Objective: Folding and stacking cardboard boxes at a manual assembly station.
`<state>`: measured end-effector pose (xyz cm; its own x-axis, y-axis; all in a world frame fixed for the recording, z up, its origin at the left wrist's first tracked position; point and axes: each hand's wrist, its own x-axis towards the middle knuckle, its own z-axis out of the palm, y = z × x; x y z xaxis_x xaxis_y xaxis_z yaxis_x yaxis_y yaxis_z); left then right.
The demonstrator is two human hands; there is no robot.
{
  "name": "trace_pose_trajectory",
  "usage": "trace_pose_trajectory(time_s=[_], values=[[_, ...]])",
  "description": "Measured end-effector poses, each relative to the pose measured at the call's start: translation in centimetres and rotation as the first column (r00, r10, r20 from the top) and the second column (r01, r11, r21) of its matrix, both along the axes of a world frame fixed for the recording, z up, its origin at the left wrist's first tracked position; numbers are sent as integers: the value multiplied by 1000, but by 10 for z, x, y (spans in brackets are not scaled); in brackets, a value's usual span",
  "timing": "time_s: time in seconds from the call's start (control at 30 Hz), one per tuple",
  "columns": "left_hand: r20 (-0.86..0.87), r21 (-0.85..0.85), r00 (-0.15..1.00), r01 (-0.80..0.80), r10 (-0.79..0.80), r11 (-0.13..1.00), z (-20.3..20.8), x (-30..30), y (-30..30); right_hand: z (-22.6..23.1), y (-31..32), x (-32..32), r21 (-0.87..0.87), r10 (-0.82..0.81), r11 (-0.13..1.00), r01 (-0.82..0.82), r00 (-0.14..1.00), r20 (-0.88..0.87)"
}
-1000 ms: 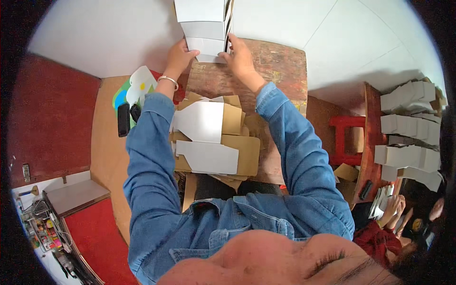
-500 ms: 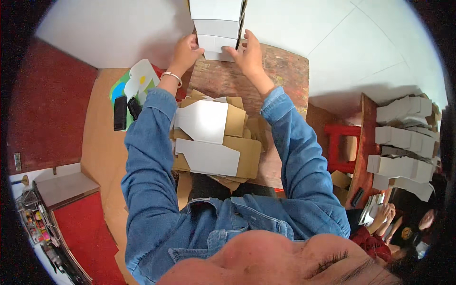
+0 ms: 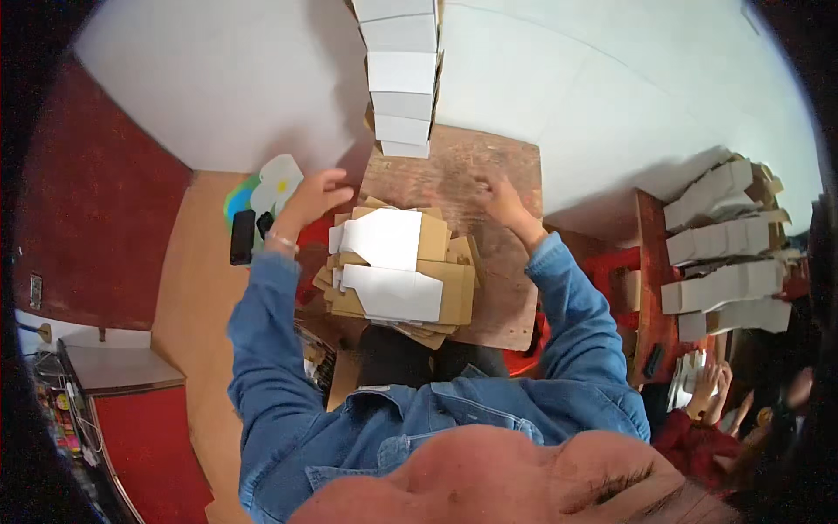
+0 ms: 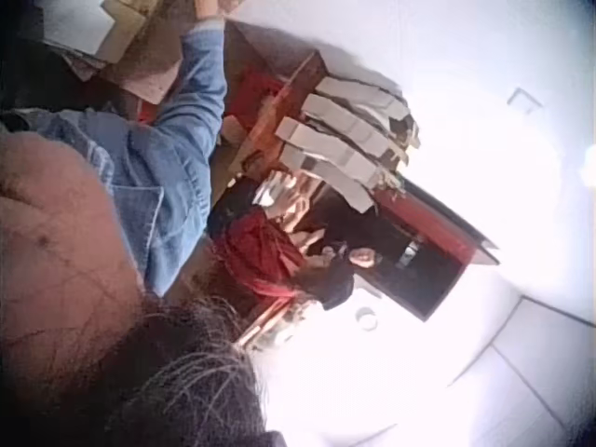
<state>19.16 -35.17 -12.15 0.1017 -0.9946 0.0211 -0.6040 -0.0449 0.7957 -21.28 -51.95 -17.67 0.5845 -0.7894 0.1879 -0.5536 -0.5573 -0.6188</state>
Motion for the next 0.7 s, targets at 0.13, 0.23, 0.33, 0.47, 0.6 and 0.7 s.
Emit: trace_pose_trajectory(time_s=[0.13, 0.23, 0.33, 0.47, 0.6, 0.7], values=[[-65, 152, 997, 40, -31, 988, 23, -4, 81, 17, 55, -63, 169, -82, 982, 78, 997, 16], [-12, 170, 999, 49, -48, 984, 16, 2, 126, 14, 100, -106, 281, -109, 956, 83, 991, 80], [1, 160, 996, 83, -84, 984, 17, -4, 148, 0, 129, -145, 399, -176, 911, 103, 972, 152], [10, 166, 998, 52, -55, 985, 47, -28, 202, 12, 174, -148, 417, -217, 899, 134, 963, 157], [-77, 166, 986, 162, -151, 973, 46, -67, 193, 0, 200, -166, 294, -212, 941, 169, 970, 122], [-54, 71, 993, 111, -108, 991, 8, -82, 185, 13, 228, -140, 320, -238, 925, 203, 968, 73]])
